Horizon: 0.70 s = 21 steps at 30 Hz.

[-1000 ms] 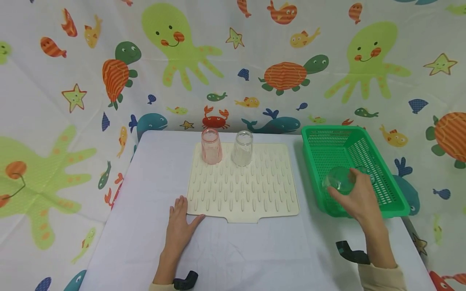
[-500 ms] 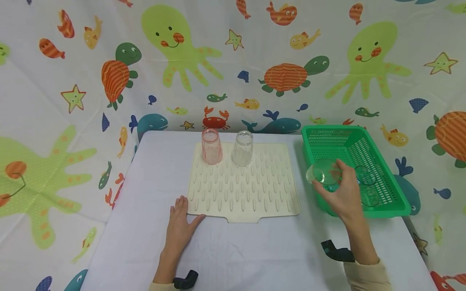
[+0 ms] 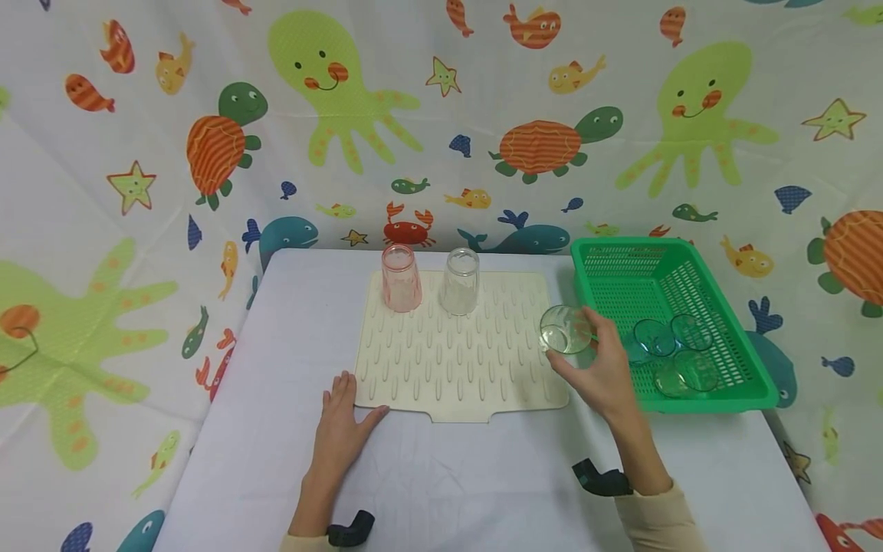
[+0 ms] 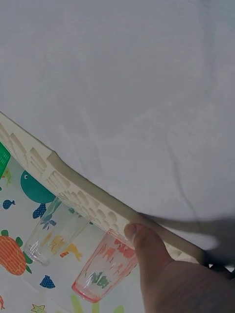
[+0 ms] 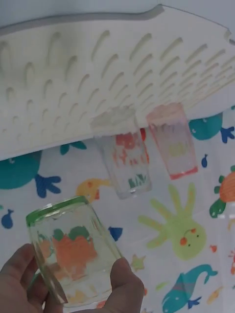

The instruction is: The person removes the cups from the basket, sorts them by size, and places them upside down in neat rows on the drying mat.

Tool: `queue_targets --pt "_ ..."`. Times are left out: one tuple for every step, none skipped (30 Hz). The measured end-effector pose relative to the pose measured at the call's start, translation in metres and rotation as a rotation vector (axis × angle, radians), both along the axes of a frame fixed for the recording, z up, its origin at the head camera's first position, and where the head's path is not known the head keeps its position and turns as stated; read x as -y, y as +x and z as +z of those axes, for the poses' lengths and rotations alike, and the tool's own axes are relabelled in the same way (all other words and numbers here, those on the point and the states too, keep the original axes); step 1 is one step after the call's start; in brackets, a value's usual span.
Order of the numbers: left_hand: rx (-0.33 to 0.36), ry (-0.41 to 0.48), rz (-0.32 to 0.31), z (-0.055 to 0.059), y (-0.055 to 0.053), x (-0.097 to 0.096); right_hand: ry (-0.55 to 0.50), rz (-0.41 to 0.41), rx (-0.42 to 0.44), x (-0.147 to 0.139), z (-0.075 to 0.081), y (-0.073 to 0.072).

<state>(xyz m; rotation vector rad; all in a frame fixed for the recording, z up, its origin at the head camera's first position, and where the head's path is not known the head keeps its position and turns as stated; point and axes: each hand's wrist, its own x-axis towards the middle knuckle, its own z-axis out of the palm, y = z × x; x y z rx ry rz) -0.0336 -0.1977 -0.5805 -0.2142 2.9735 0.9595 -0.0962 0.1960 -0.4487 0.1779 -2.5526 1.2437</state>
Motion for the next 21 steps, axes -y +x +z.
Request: queue_targets --pt "0.003 0.004 0.003 0.0 0.0 0.0 0.0 0.007 0.008 0.003 -0.001 0.0" --pt "0.005 0.01 0.007 0.001 0.0 -0.001 0.002 0.015 0.011 0.006 -0.002 0.0" --pt "0.007 0.018 0.01 0.002 -0.001 -0.002 0.001 0.025 0.011 0.008 -0.002 0.0" --pt "0.008 0.028 0.014 0.003 -0.001 -0.003 -0.004 0.036 0.008 0.011 -0.003 0.0" --pt "0.007 0.038 0.016 0.004 -0.001 -0.004 -0.013 0.046 0.003 0.014 -0.004 0.0" --pt "0.01 0.048 0.02 0.005 -0.002 -0.005 -0.018 0.055 -0.002 0.017 -0.005 0.0" --pt "0.01 0.064 0.023 0.007 -0.002 -0.007 -0.026 0.064 -0.008 0.019 -0.006 0.0" --pt "0.011 0.076 0.024 0.009 -0.003 -0.008 -0.035 0.074 -0.012 0.021 -0.007 0.0" --pt "0.013 0.089 0.023 0.01 -0.004 -0.01 -0.046 0.083 -0.013 0.024 -0.008 0.0" --pt "0.012 0.099 0.021 0.012 -0.004 -0.012 -0.056 0.09 -0.009 0.026 -0.009 0.0" --pt "0.01 0.108 0.016 0.013 -0.006 -0.014 -0.064 0.098 -0.005 0.028 -0.01 0.0" --pt "0.003 0.118 0.01 0.015 -0.007 -0.016 -0.068 0.105 0.0 0.03 -0.012 0.0" --pt "-0.009 0.132 0.0 0.017 -0.008 -0.018 -0.076 0.115 0.004 0.032 -0.012 0.0" --pt "-0.015 0.139 -0.009 0.02 -0.009 -0.02 -0.077 0.123 0.007 0.034 -0.013 0.001" --pt "-0.027 0.146 -0.018 0.022 -0.01 -0.022 -0.074 0.131 0.009 0.036 -0.014 0.001" --pt "-0.041 0.153 -0.027 0.024 -0.012 -0.025 -0.076 0.144 0.01 0.038 -0.016 0.002" --pt "-0.058 0.16 -0.035 0.027 -0.013 -0.028 -0.076 0.156 0.01 0.039 -0.017 0.002" --pt "-0.078 0.166 -0.044 0.029 -0.014 -0.03 -0.074 0.164 0.012 0.041 -0.018 0.003" --pt "-0.096 0.173 -0.053 0.031 -0.015 -0.034 -0.076 0.176 0.015 0.043 -0.019 0.004" --pt "-0.113 0.177 -0.059 0.034 -0.015 -0.037 -0.072 0.186 0.018 0.045 -0.021 0.005" --pt "-0.136 0.182 -0.072 0.036 -0.016 -0.04 -0.072 0.197 0.022 0.047 -0.023 0.006"
